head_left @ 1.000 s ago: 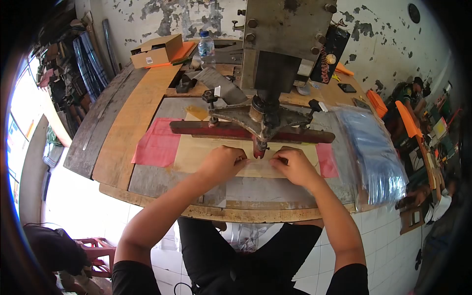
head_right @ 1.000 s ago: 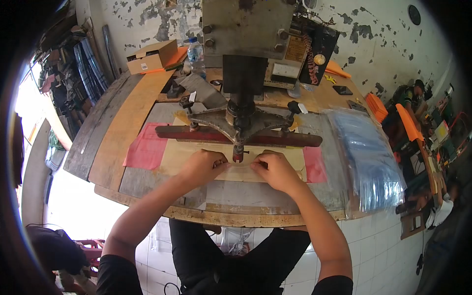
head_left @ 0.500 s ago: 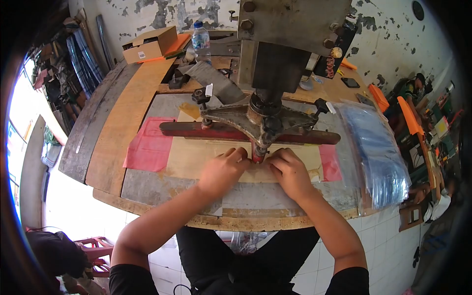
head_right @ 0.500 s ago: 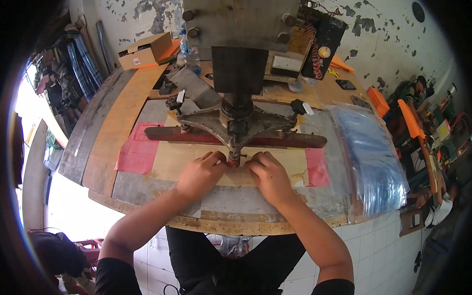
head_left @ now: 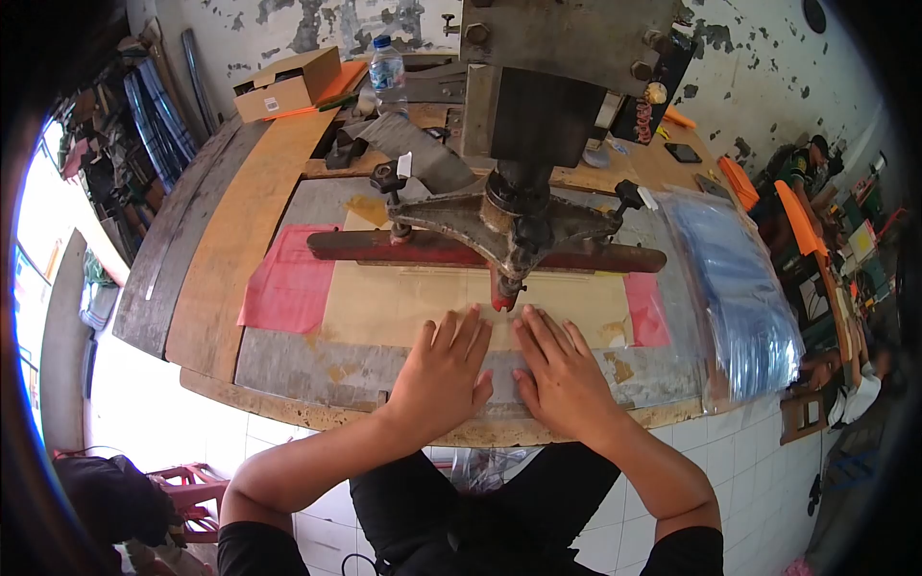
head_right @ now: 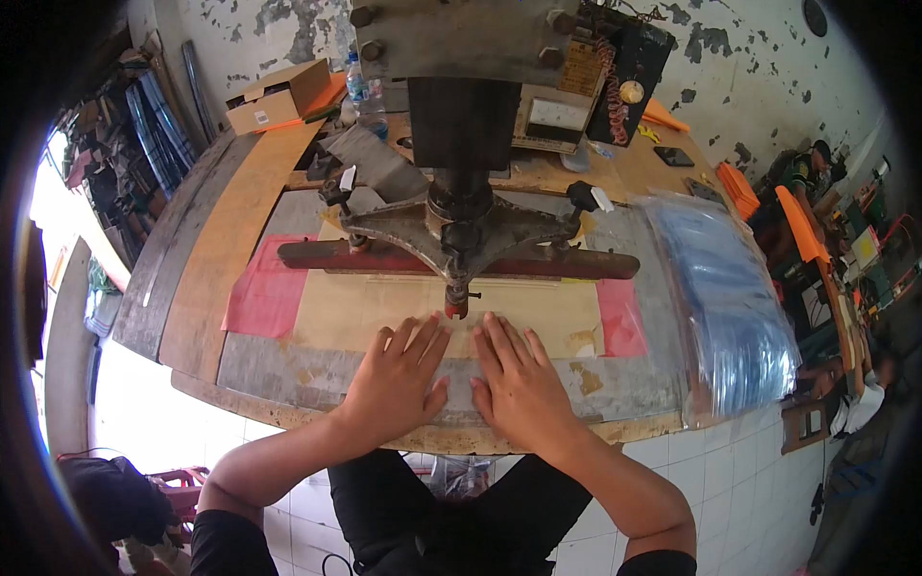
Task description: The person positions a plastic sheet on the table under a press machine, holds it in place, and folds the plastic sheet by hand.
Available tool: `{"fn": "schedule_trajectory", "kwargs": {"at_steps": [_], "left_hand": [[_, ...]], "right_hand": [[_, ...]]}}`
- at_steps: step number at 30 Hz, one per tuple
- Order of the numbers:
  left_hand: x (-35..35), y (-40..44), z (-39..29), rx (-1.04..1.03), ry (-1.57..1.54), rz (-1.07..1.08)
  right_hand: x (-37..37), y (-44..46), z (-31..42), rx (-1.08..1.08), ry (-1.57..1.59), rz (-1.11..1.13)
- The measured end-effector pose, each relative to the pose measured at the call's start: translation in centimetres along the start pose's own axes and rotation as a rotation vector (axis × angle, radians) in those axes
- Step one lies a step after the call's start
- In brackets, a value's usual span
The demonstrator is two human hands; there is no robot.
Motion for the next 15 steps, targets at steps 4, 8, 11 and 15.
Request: {"fn": "schedule_trajectory", "kwargs": {"at_steps": [4,8,11,15], "left_hand": [[-0.8,1.2,1.1,0.016,0.024,0.017],[-1.8,2.8,2.4,0.032,0.048,0.004],[-1.8,3.6,2.9,0.047,0.076,0.024],[-2.1,4.1,2.8,0.062,0.070,0.028]], "right_hand": [[-0.2,1.5,-0.9,-0.010,-0.008,-0.015],[-0.3,3.2,-2.0,0.004,-0.001,-0.042],[-0.2,3.9,-2.2,-0.013,0.005,-0.055],[-0.4,4.3,-2.3,-0.043,-0.007,-0.057]]}}
Point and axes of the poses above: each hand's wrist, its own y-axis towards the middle knuckle, its own x-axis out of the back of the hand, z = x × y, the point moved 4 cm from there along y, towards the middle knuckle, and after that the axes turned 12 degrees about z, right-handed, at the moved point
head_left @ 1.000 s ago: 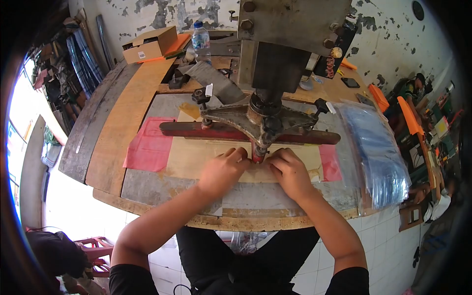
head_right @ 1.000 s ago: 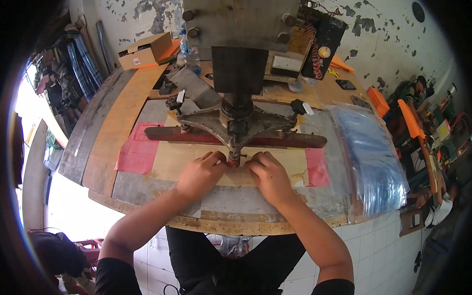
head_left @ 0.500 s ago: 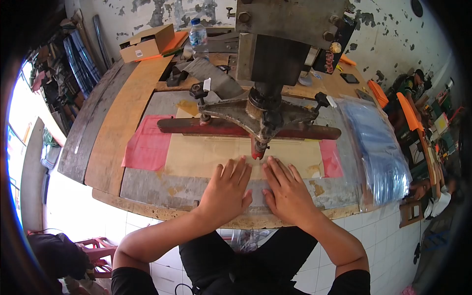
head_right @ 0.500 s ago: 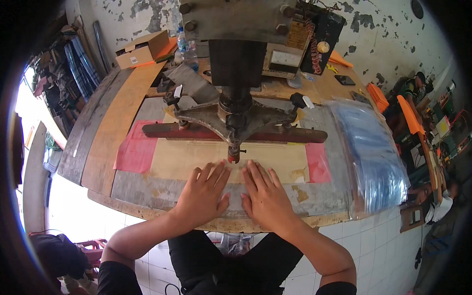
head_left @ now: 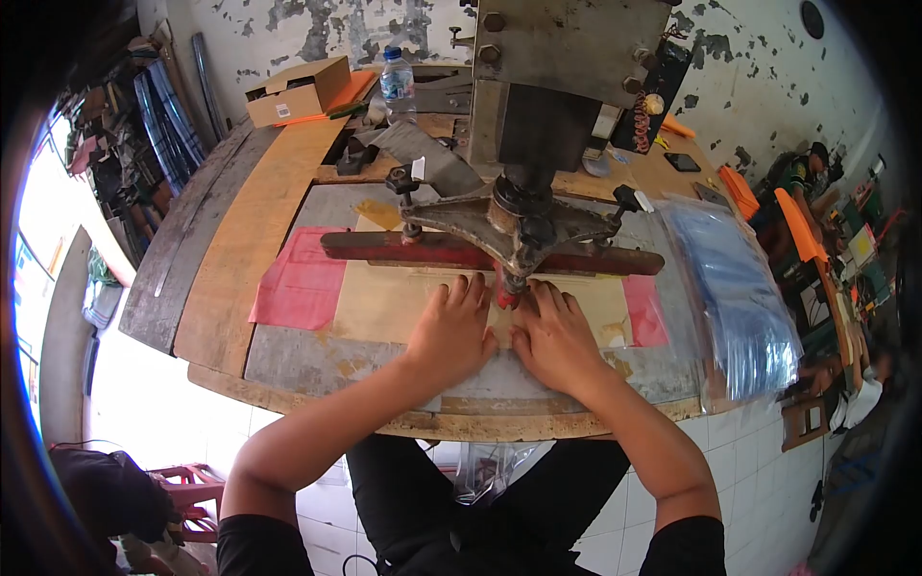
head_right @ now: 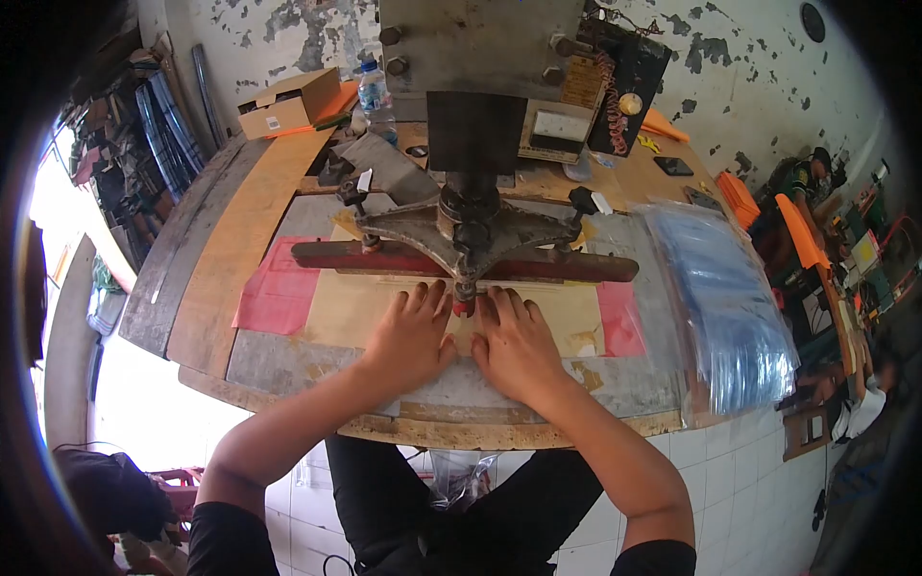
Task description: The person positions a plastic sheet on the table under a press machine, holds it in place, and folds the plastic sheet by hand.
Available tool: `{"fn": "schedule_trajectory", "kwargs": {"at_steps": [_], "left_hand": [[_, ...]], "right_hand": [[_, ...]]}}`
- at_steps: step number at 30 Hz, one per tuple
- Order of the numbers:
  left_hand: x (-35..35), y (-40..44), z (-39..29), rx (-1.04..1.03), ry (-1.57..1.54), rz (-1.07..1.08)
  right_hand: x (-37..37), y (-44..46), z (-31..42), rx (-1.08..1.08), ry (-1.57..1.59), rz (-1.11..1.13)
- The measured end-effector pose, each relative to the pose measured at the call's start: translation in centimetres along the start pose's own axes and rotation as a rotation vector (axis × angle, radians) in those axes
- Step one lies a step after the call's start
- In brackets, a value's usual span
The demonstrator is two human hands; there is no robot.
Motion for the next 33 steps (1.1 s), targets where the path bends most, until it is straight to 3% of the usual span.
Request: {"fn": "schedule_trajectory", "kwargs": {"at_steps": [6,8,11,20,33], "left_hand": [[0.1,-0.2,-0.6,-0.016,-0.100,0.040],[-0.1,-1.0,-1.4,-0.004,0.059,-0.115],[0.3,-1.4,-1.7,-0.061,-0.120,-0.080],[-0.4,-0.8,-1.3,-0.053,-0.244,-0.031],[-0.3,-0.4,-1.4,-0.051,-0.197,-0.015]], "right_hand": [[-0.3,0.2,-0.1,-0.004,0.002,-0.016],[-0.2,0.2,0.0,-0.010,-0.005,-0.014],[-0.2,0.3,0.0,-0.016,-0.019,0.001],[-0.1,1.2,-0.2,-0.042,-0.061,0.064],[-0.2,1.4,0.0,-0.060,-0.074,0.026]]}}
Point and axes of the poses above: each hand's wrist, its own y-axis towards the middle knuckle, its own x-axis out of the back of the hand, z = x × y, the point moved 4 cm from there along y, towards the middle knuckle, and after that the axes turned 12 degrees about z, right-handed, at the moved point
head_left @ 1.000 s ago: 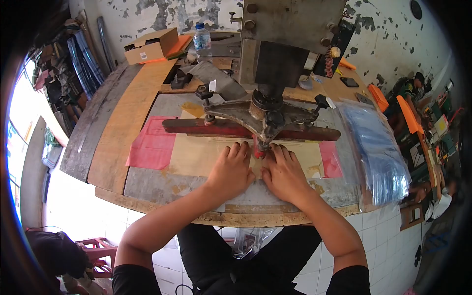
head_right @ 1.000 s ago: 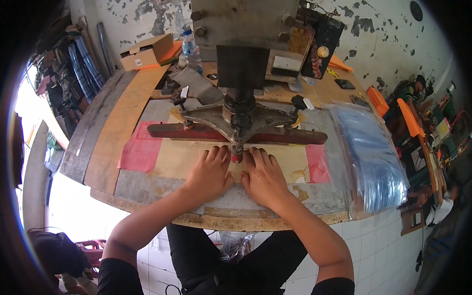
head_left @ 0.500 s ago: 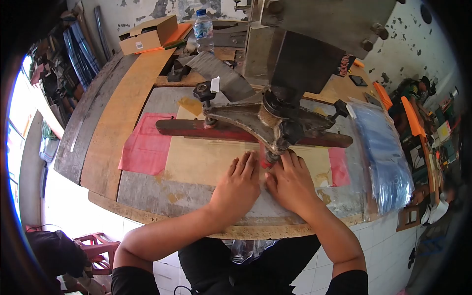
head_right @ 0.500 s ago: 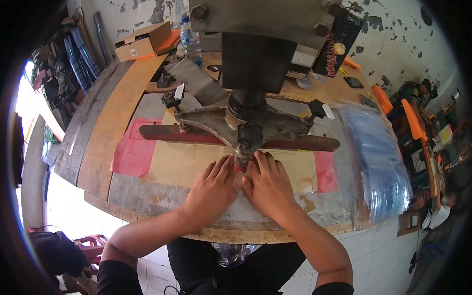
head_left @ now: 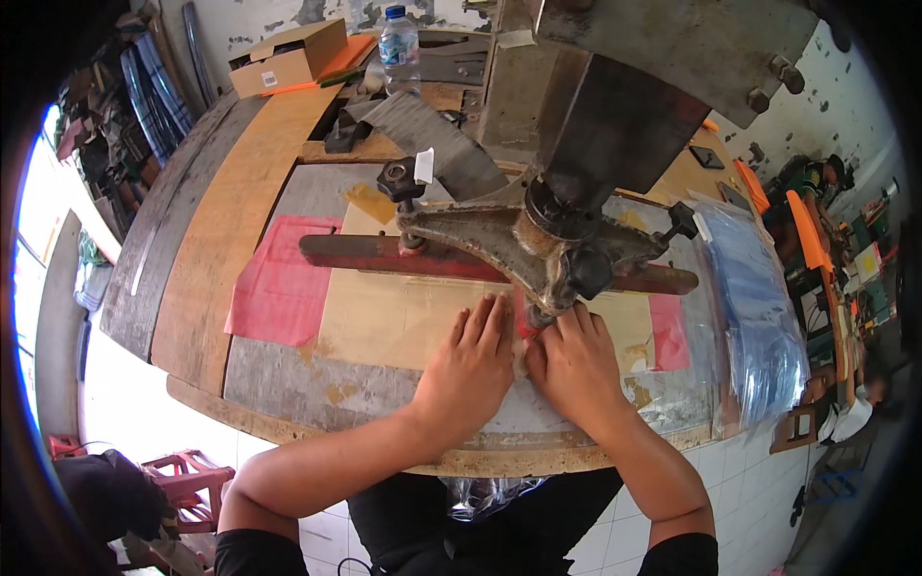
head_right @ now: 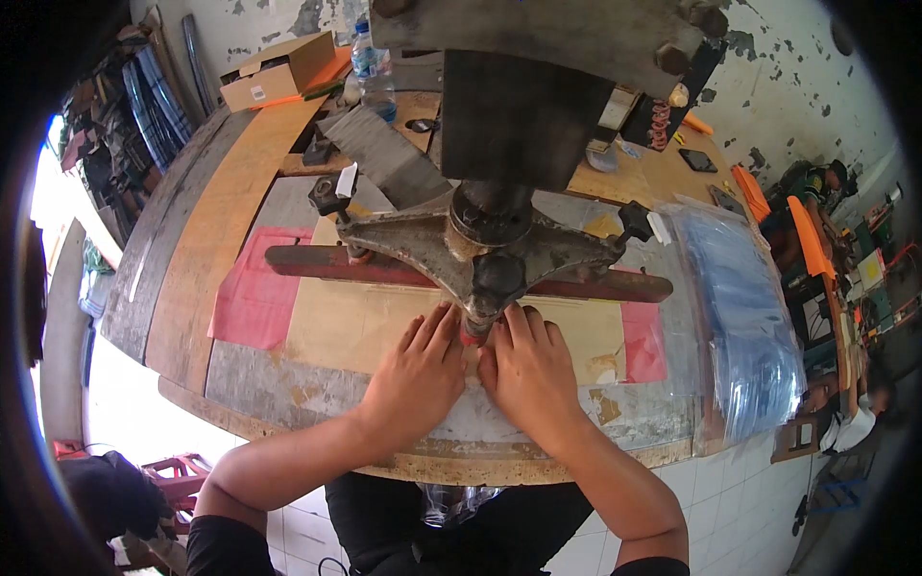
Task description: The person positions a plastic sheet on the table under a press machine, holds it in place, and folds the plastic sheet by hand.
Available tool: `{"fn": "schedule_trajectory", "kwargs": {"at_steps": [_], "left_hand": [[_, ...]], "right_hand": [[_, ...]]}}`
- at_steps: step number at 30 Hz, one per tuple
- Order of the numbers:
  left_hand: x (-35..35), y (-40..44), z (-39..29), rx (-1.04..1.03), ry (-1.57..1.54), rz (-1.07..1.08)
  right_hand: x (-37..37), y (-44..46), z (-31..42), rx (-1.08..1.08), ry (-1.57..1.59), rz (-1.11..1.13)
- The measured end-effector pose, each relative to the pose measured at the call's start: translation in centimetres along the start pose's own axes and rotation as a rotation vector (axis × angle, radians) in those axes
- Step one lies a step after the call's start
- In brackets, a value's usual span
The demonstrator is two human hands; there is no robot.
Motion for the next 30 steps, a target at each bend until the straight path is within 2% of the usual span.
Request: {"fn": "schedule_trajectory", "kwargs": {"at_steps": [3,5,8,14,16,30], "left_hand": [[0.1,0.1,-0.1,-0.009,0.001,0.001],[0.3,0.2,-0.1,0.004,0.010,0.114],[0.5,0.2,0.0,0.018,-0.105,0.069],[0.6,0.4,-0.1,0.036,-0.103,0.071],[0.7,0.5,-0.1,0.036,-0.101,0.083],[0.9,0.4,-0.1,0.023,-0.101,0.015]], "right_hand": [[0.2,-0.2,0.2,-0.006,0.017,-0.019],[0.1,-0.3,0.2,-0.007,0.009,-0.026],[-0.1,-0.6,0.1,-0.004,-0.016,-0.046],[0.2,-1.2,0.1,0.025,0.042,-0.121],[0.3,-1.2,0.1,0.011,0.052,-0.042],[0.4,-1.2,0.2,-0.020,0.090,-0.030]]}}
Point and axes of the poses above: each hand's wrist, its own y-axis towards the middle knuckle, its own x-axis out of the back of the hand, z = x × y, the point moved 4 cm from there along y, towards the middle knuckle, and after that the axes turned 12 degrees about z, right-handed, at the moved point
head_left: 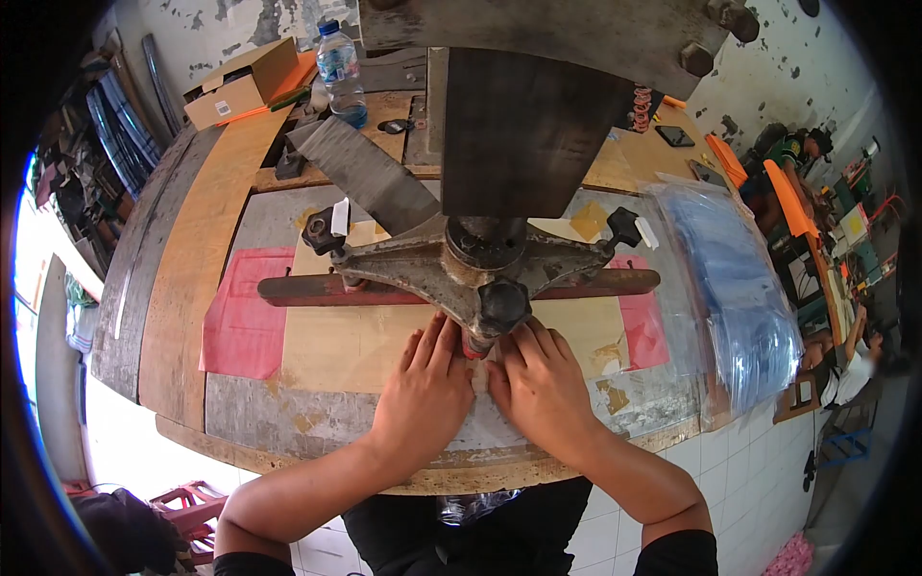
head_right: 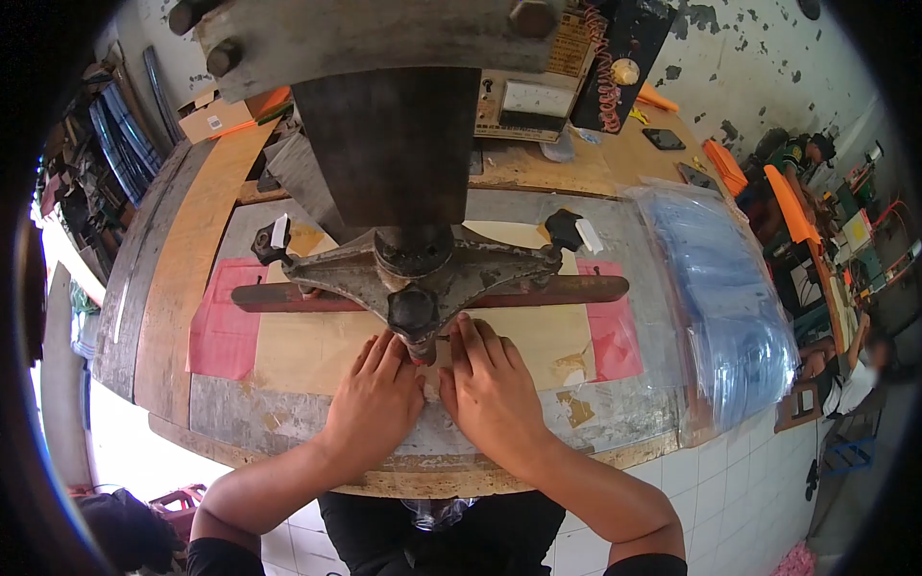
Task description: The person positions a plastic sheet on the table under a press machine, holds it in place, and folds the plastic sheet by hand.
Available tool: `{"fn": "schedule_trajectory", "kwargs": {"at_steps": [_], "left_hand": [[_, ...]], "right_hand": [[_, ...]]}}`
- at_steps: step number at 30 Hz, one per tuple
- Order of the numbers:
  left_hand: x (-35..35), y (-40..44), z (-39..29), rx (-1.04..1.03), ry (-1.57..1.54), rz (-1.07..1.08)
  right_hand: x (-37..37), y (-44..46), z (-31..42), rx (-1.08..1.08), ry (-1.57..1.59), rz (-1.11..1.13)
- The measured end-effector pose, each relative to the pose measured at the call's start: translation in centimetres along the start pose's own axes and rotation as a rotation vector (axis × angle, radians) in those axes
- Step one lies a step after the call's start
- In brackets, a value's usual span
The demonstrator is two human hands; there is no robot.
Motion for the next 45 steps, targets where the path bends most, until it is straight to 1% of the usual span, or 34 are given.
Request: {"fn": "schedule_trajectory", "kwargs": {"at_steps": [6,8,12,15,18,20,21,24,30,42,44,45], "left_hand": [[0.02,-0.13,0.02,-0.004,0.005,-0.003],[0.00,-0.06,0.01,0.003,-0.002,0.045],[0.00,-0.04,-0.15,0.001,0.020,0.044],[0.21,-0.05,-0.19,0.003,-0.017,-0.008],[-0.03,-0.03,-0.12,0.012,0.020,0.043],[0.03,-0.08,-0.20,0.004,0.010,-0.031],[-0.20,-0.08,-0.22,0.009,0.012,-0.031],[-0.64,-0.07,-0.22,0.028,0.076,0.010],[-0.60,-0.18,-0.36,0.028,0.029,0.012],[-0.62,0.00,-0.29,0.020,0.008,0.111],[-0.32,-0.06,-0.42,0.003,0.057,-0.013],[-0.40,0.00,-0.39,0.002,0.058,-0.013]], "right_hand": [[-0.10,-0.07,0.15,0.003,-0.044,-0.021],[-0.15,-0.10,0.20,0.004,-0.048,-0.028],[-0.10,-0.14,0.10,0.009,-0.034,-0.038],[-0.16,-0.20,0.04,0.012,-0.029,-0.035],[-0.21,-0.20,-0.01,0.012,-0.026,-0.035],[-0.25,-0.22,-0.10,0.015,-0.023,-0.037],[-0.26,-0.28,-0.25,0.012,-0.002,-0.044],[-0.29,-0.27,-0.36,0.013,0.016,-0.052],[-0.43,-0.23,-0.34,0.010,-0.006,-0.032],[-0.48,-0.20,-0.44,0.001,0.017,-0.022],[-0.40,-0.18,-0.38,0.004,0.012,-0.030],[-0.35,-0.15,-0.35,0.006,0.010,-0.036]]}}
Point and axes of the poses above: each hand's wrist, its own y-axis towards the middle knuckle, its own x-axis out of the back of the hand, z = x × y, the point moved 4 cm from there along y, towards the middle knuckle, and after that the axes turned 12 degrees about z, right-handed, at the moved point
